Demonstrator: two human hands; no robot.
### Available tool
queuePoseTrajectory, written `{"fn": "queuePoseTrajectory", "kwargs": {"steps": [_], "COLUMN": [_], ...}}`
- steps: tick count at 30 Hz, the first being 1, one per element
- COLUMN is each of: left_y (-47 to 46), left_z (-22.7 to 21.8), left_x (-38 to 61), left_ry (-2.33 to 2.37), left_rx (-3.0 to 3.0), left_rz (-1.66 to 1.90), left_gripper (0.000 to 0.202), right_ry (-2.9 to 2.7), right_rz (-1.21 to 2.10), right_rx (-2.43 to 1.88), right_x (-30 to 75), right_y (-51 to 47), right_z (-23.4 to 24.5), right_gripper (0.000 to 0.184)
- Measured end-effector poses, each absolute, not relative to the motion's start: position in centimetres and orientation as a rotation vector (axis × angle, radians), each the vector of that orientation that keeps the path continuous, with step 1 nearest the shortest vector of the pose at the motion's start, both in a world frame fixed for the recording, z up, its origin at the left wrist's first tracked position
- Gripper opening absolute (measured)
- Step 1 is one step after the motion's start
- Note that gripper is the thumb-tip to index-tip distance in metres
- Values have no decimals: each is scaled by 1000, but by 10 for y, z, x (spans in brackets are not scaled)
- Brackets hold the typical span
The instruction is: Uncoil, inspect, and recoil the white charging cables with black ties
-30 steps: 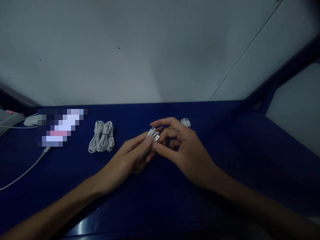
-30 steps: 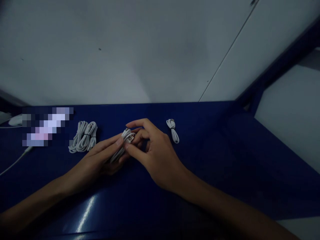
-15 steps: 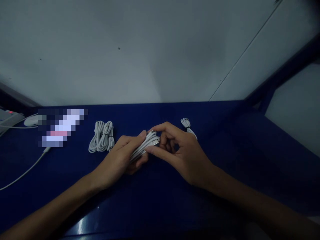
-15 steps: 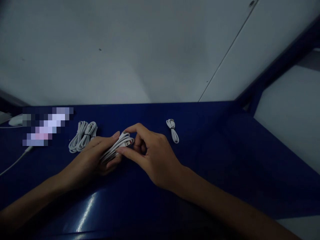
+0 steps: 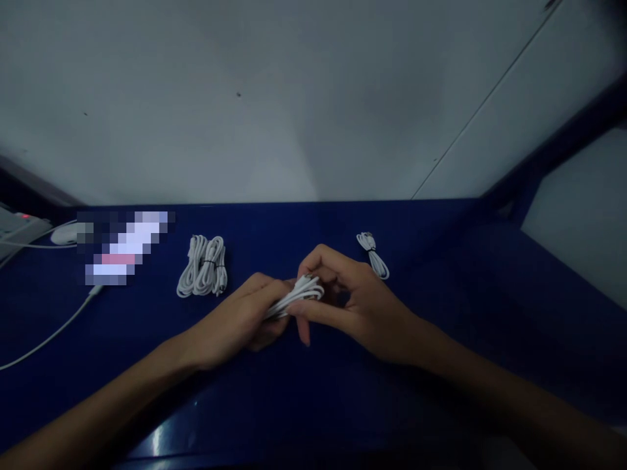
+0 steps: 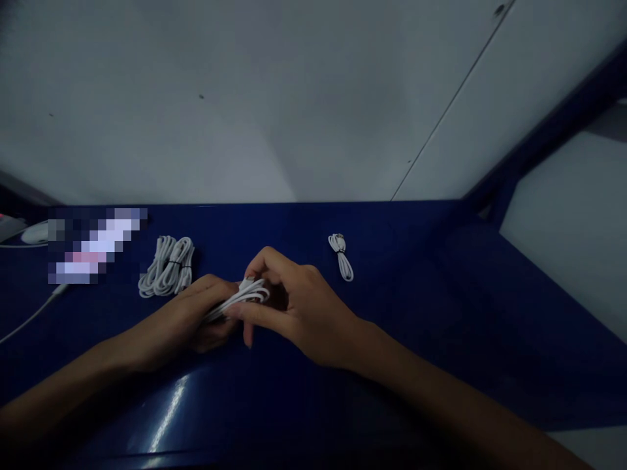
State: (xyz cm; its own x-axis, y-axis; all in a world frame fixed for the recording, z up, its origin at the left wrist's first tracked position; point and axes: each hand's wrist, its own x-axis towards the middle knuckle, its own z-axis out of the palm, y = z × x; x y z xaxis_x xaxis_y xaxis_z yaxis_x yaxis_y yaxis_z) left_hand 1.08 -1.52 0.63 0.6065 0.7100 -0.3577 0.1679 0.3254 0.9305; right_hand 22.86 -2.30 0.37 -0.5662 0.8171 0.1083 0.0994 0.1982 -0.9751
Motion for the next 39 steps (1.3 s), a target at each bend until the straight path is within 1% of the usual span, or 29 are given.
{"fn": "queuePoseTrajectory", "kwargs": {"steps": [4, 11, 16, 18, 20, 24, 27, 29, 33, 39], "left_y": [-14, -12, -18, -22, -26, -29, -29, -30, -33, -36], "left_z": [5, 8, 7, 8, 9, 8, 4, 2, 5, 9], "left_x": [11, 11, 14, 17, 20, 24, 24, 24, 26, 26], "left_ry": [840, 834, 844, 899, 953, 1012, 997, 995, 986, 837], "left_rx": [1220, 1191, 1173, 1215, 1286, 1424, 1435, 1447, 1381, 1252], "left_rz": [401, 394, 395, 385, 352, 375, 443, 483, 540, 484], "left_gripper": [50, 47, 43, 43, 45, 49, 51, 48, 45, 46], "right_ry": [-1814, -1769, -1882, -1954, -2016, -2171, -2211, -2198, -2125, -2025], "right_rz": [1438, 1480, 1344, 1222, 1000, 420, 204, 173, 283, 324], "right_rx": [-838, -833, -824, -832, -824, -850, -892, -912, -960, -962], "right_x": [228, 228, 229, 228, 225, 220, 219, 219, 217, 218], "right_y": [-22, -23, -25, -26, -26, -25, -25, -26, -26, -25], "right_z": [5, 7, 4, -1, -7, -16, -16, -15, -14, -11], "right_gripper": [23, 19, 17, 14, 15, 31, 37, 41, 50, 54]}}
